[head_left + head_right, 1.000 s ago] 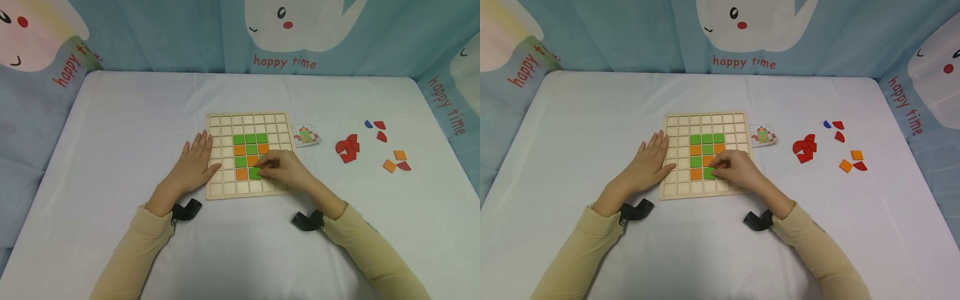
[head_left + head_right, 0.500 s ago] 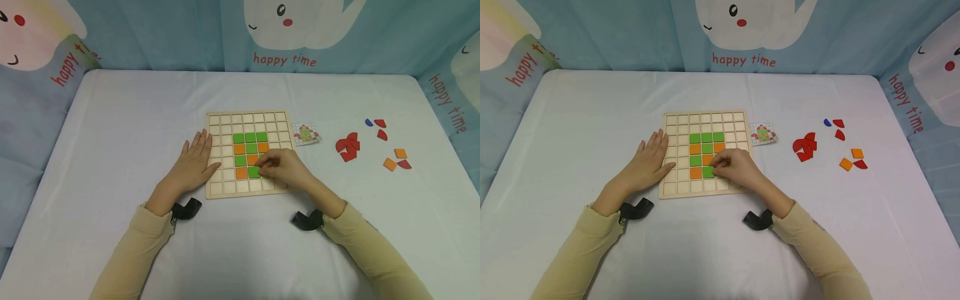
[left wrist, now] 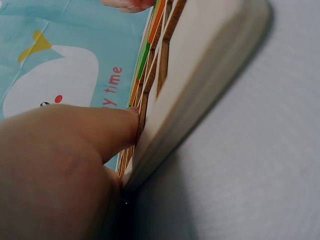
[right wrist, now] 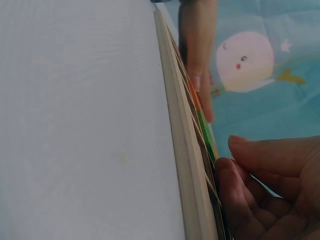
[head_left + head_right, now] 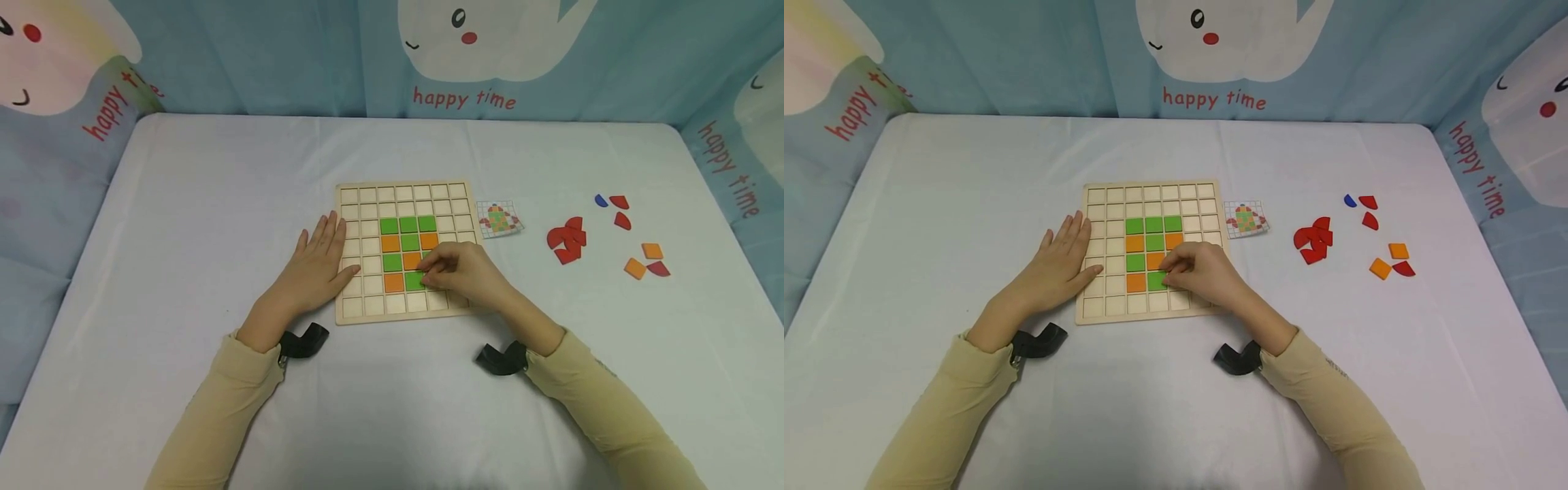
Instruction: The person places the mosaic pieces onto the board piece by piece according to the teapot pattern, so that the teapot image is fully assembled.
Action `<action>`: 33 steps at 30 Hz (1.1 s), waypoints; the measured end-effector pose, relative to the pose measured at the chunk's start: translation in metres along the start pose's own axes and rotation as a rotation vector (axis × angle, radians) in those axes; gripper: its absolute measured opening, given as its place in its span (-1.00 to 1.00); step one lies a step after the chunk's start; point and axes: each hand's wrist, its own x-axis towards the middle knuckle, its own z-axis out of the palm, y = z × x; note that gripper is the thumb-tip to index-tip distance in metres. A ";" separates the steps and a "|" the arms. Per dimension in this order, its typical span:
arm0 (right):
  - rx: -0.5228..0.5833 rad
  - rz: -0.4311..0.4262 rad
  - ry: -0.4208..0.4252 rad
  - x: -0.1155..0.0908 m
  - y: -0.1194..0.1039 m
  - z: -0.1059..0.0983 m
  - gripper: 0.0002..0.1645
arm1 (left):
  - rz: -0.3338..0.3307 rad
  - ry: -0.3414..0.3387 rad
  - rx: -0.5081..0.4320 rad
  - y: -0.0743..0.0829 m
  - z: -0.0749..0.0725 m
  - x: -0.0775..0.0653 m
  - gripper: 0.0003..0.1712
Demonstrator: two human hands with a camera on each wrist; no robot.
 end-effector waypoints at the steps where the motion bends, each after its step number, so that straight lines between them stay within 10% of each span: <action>1: 0.001 -0.001 -0.001 0.000 0.000 0.000 -0.85 | 0.000 0.001 0.000 0.000 0.000 0.000 -0.12; 18: 0.053 0.103 0.029 -0.017 0.013 -0.031 -0.79 | -0.013 -0.005 0.008 0.001 0.000 -0.001 -0.11; 33: -0.079 0.182 0.229 -0.056 0.034 -0.090 -0.68 | 0.000 -0.001 0.006 0.001 -0.001 -0.001 -0.11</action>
